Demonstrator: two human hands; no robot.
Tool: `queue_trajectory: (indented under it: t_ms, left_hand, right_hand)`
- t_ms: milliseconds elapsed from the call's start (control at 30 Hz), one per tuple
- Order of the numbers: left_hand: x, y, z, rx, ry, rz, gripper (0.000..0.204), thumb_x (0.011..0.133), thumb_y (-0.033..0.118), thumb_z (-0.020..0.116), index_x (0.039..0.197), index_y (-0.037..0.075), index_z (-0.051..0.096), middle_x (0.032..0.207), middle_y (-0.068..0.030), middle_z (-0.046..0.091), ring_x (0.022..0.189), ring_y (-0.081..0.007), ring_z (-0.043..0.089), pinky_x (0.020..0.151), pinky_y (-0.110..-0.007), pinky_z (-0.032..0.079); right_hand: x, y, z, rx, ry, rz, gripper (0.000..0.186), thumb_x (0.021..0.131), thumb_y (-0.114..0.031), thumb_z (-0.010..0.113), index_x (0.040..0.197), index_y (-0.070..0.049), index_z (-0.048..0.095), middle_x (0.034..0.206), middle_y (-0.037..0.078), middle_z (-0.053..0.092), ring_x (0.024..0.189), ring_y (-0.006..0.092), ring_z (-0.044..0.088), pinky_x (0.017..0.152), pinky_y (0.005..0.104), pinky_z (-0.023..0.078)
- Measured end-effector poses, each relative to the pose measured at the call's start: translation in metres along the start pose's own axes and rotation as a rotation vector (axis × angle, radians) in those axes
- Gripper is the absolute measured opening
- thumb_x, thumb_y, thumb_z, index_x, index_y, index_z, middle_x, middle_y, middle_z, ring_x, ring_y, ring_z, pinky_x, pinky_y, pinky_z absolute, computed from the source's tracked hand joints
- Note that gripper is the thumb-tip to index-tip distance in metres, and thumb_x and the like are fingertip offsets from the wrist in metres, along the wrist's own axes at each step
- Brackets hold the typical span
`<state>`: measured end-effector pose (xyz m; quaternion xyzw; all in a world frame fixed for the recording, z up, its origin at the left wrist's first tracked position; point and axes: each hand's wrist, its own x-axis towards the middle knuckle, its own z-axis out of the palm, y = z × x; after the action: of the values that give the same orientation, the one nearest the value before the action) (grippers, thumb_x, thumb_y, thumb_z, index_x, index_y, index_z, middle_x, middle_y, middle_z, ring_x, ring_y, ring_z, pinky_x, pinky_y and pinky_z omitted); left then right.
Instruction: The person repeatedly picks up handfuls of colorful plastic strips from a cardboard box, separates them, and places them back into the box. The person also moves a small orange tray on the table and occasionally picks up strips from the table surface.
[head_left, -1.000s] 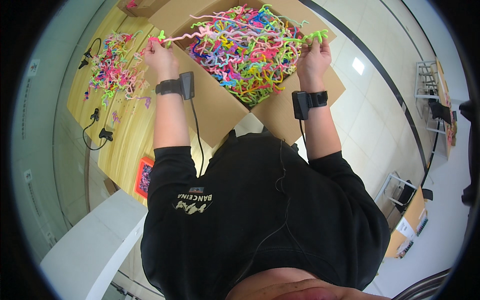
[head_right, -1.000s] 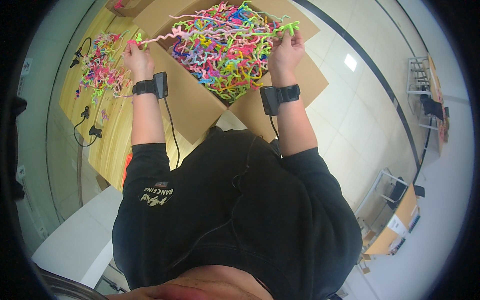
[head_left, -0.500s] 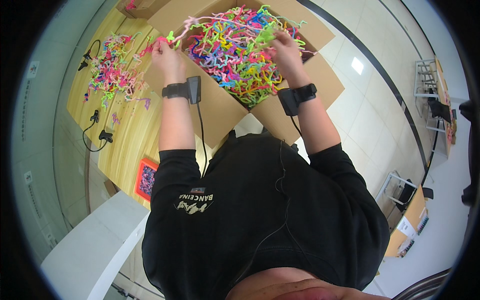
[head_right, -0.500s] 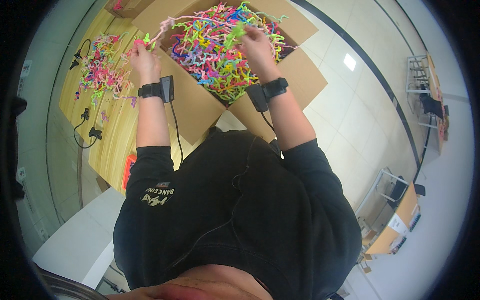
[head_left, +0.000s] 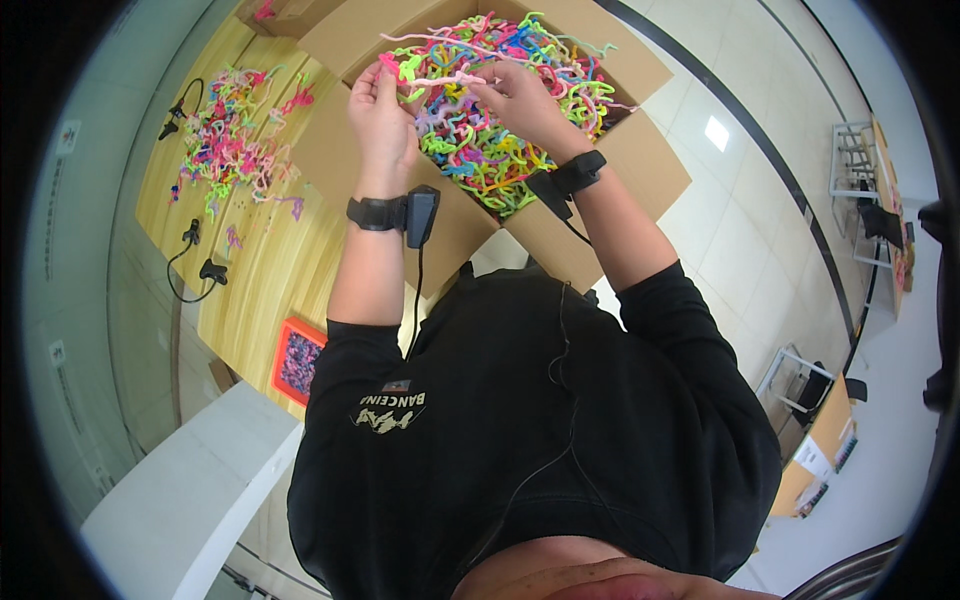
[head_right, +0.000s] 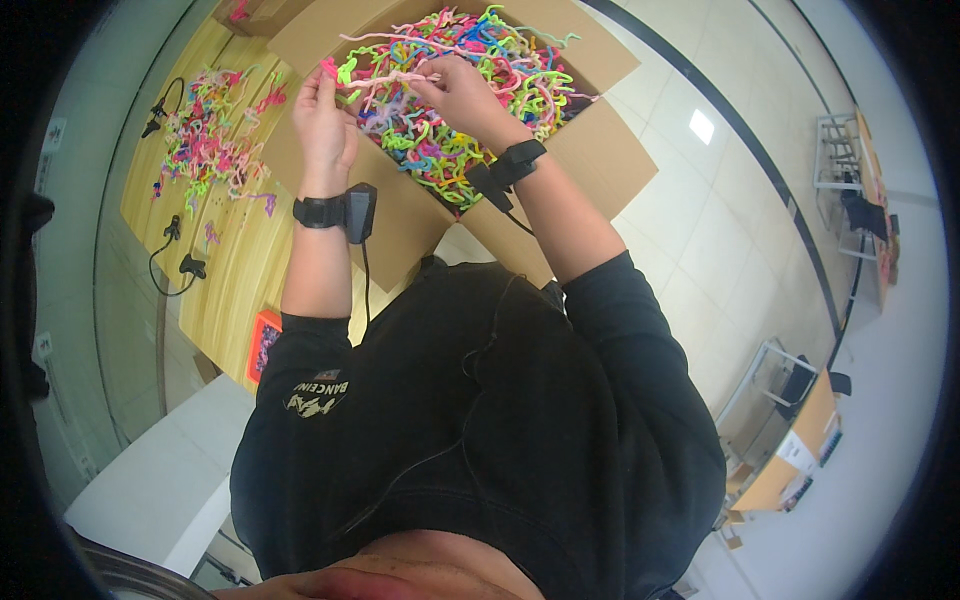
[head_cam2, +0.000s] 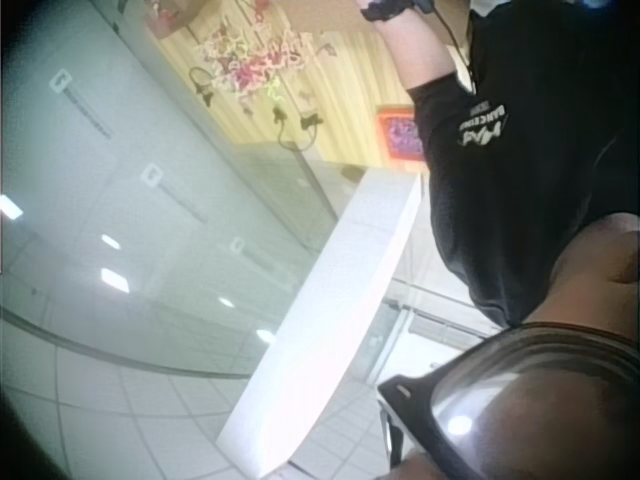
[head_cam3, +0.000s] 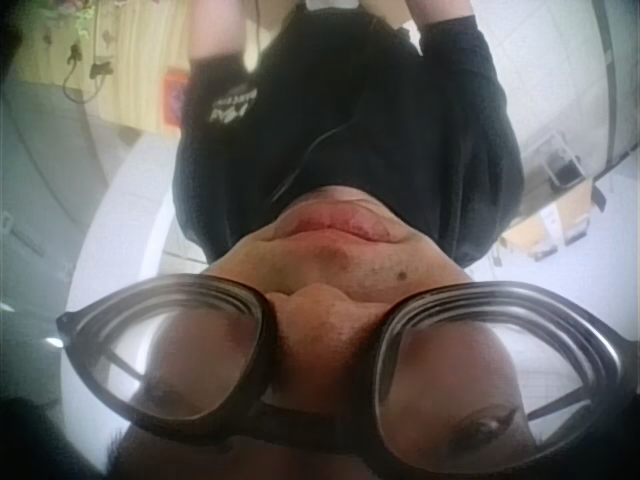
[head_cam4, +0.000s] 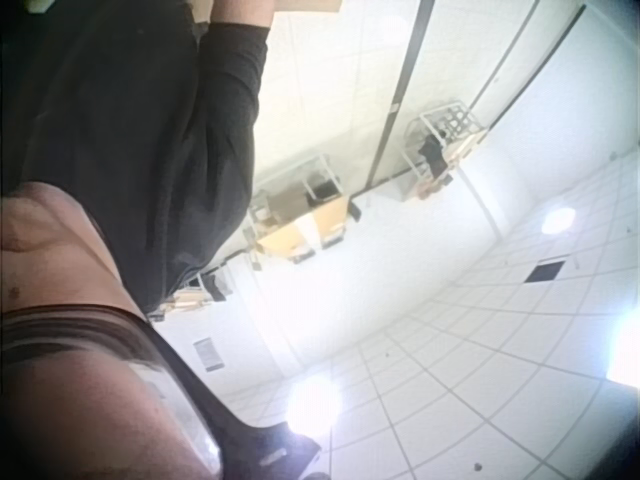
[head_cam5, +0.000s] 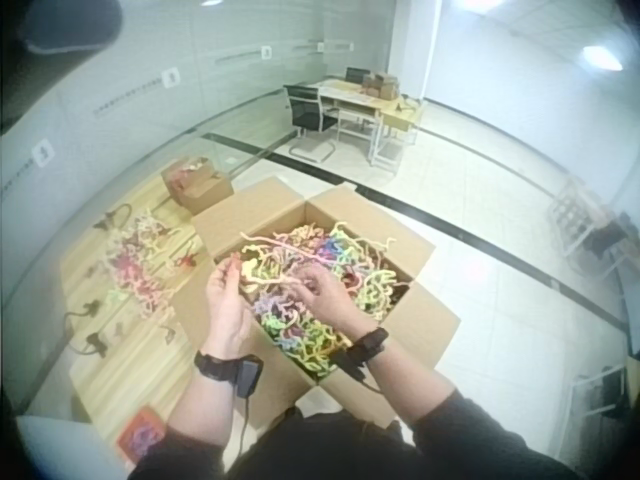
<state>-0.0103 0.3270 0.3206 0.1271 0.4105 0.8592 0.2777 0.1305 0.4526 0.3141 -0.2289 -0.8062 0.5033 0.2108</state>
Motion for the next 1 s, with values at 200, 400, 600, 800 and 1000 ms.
queue_trajectory:
  t_ms: [200, 400, 600, 800, 1000]
  left_hand:
    - [0.020, 0.016, -0.020, 0.117, 0.081, 0.206, 0.014, 0.100, 0.011, 0.055, 0.111, 0.002, 0.056, 0.098, -0.0061, 0.060, 0.083, -0.0138, 0.059, 0.077, -0.045, 0.062]
    - [0.027, 0.022, -0.032, 0.219, 0.163, 0.314, 0.016, 0.100, 0.009, 0.053, 0.111, -0.002, 0.053, 0.101, -0.0082, 0.059, 0.084, -0.0152, 0.061, 0.077, -0.046, 0.064]
    - [0.039, 0.014, -0.037, 0.144, 0.191, 0.399, 0.015, 0.099, 0.006, 0.053, 0.110, -0.003, 0.049, 0.105, -0.0105, 0.057, 0.082, -0.0181, 0.063, 0.072, -0.041, 0.064]
    - [0.059, 0.022, -0.060, 0.192, 0.243, 0.361, 0.016, 0.098, 0.007, 0.057, 0.106, -0.005, 0.054, 0.100, -0.0139, 0.063, 0.079, -0.0201, 0.067, 0.069, -0.037, 0.063]
    - [0.062, -0.013, -0.061, 0.431, 0.133, 0.145, 0.021, 0.097, 0.014, 0.062, 0.111, -0.002, 0.062, 0.093, -0.0087, 0.069, 0.075, -0.0165, 0.067, 0.068, -0.031, 0.059]
  right_hand:
    - [-0.016, 0.008, -0.002, 0.083, -0.190, 0.069, 0.022, 0.093, -0.018, 0.068, 0.096, 0.003, 0.067, 0.076, 0.003, 0.066, 0.066, 0.0074, 0.060, 0.059, 0.0252, 0.048]
    - [-0.020, -0.002, -0.013, -0.058, -0.232, -0.008, 0.024, 0.091, -0.019, 0.069, 0.100, 0.004, 0.068, 0.073, 0.007, 0.068, 0.067, 0.0108, 0.062, 0.060, 0.0285, 0.048]
    - [-0.022, -0.010, -0.020, -0.349, -0.271, -0.007, 0.026, 0.088, -0.022, 0.071, 0.102, -0.001, 0.070, 0.079, 0.012, 0.070, 0.069, 0.0203, 0.066, 0.064, 0.0339, 0.051]
    - [-0.030, 0.002, -0.026, -0.342, -0.145, 0.016, 0.025, 0.085, -0.020, 0.069, 0.103, -0.002, 0.070, 0.084, 0.015, 0.070, 0.075, 0.0281, 0.068, 0.069, 0.0383, 0.053]
    - [-0.025, 0.018, -0.040, -0.222, -0.044, 0.113, 0.026, 0.090, -0.019, 0.063, 0.106, -0.001, 0.069, 0.084, 0.010, 0.070, 0.068, 0.0196, 0.064, 0.065, 0.0338, 0.052]
